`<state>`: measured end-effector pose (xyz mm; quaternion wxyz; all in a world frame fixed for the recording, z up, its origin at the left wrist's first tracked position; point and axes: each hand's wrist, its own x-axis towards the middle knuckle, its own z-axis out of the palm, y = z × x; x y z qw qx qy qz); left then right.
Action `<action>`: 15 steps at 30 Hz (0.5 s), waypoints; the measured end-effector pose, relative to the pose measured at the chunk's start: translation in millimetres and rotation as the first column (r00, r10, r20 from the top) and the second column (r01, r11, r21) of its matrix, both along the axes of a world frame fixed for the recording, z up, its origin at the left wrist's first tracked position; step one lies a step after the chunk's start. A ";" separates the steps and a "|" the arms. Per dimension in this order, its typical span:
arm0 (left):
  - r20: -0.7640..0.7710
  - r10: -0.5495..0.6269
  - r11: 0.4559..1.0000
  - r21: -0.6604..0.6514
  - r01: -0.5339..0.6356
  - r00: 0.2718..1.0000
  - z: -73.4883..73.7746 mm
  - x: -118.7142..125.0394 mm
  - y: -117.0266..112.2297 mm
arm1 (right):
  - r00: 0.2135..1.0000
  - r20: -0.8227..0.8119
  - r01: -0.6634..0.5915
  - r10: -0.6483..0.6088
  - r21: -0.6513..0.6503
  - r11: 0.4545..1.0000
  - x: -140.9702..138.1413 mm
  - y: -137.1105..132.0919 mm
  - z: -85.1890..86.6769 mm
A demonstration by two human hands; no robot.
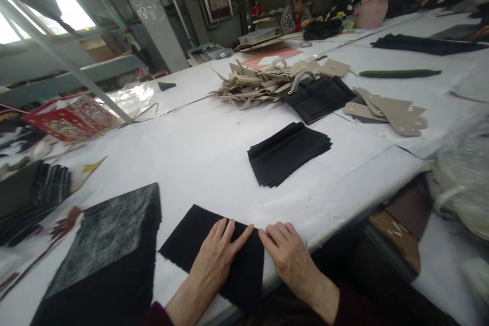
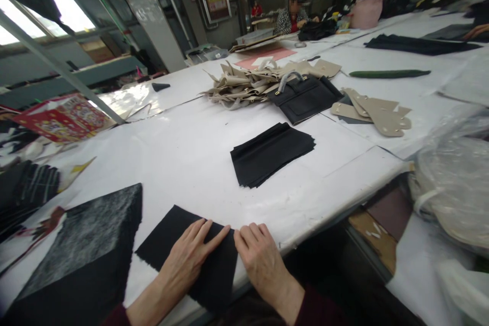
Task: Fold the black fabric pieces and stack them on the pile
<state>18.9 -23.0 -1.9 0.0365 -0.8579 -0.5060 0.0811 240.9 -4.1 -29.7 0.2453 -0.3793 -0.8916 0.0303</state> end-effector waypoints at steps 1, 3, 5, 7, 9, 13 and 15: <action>0.004 0.001 1.000 0.001 -0.001 1.000 -0.4 0.0 -0.1 | 1.000 -0.012 0.003 -0.003 -0.010 1.000 3.2 -1.8 -0.5; 0.011 0.007 1.000 0.001 -0.007 1.000 -1.2 0.0 -0.2 | 0.999 -0.048 0.012 -0.014 -0.041 0.999 10.8 -5.5 -1.0; 0.010 0.013 1.000 -0.003 -0.013 1.000 -2.0 0.0 -0.5 | 0.993 -0.113 0.037 -0.046 -0.080 0.996 18.1 -8.0 -1.0; 0.004 0.016 1.000 -0.008 -0.016 1.000 -2.5 0.1 -0.9 | 0.978 -0.185 0.078 -0.098 -0.115 0.990 21.9 -8.3 0.1; 0.003 0.019 1.000 -0.004 -0.019 1.000 -2.7 0.2 -1.5 | 0.964 -0.223 0.112 -0.143 -0.146 0.983 20.2 -6.1 2.6; -0.001 0.025 1.000 0.016 -0.025 1.000 -3.1 1.0 -2.5 | 0.969 -0.176 0.132 -0.171 -0.211 0.969 2.8 0.1 10.0; -0.004 0.021 1.000 0.017 -0.021 1.000 -3.2 1.4 -2.6 | 0.982 -0.118 0.120 -0.146 -0.205 0.971 -6.5 0.7 12.6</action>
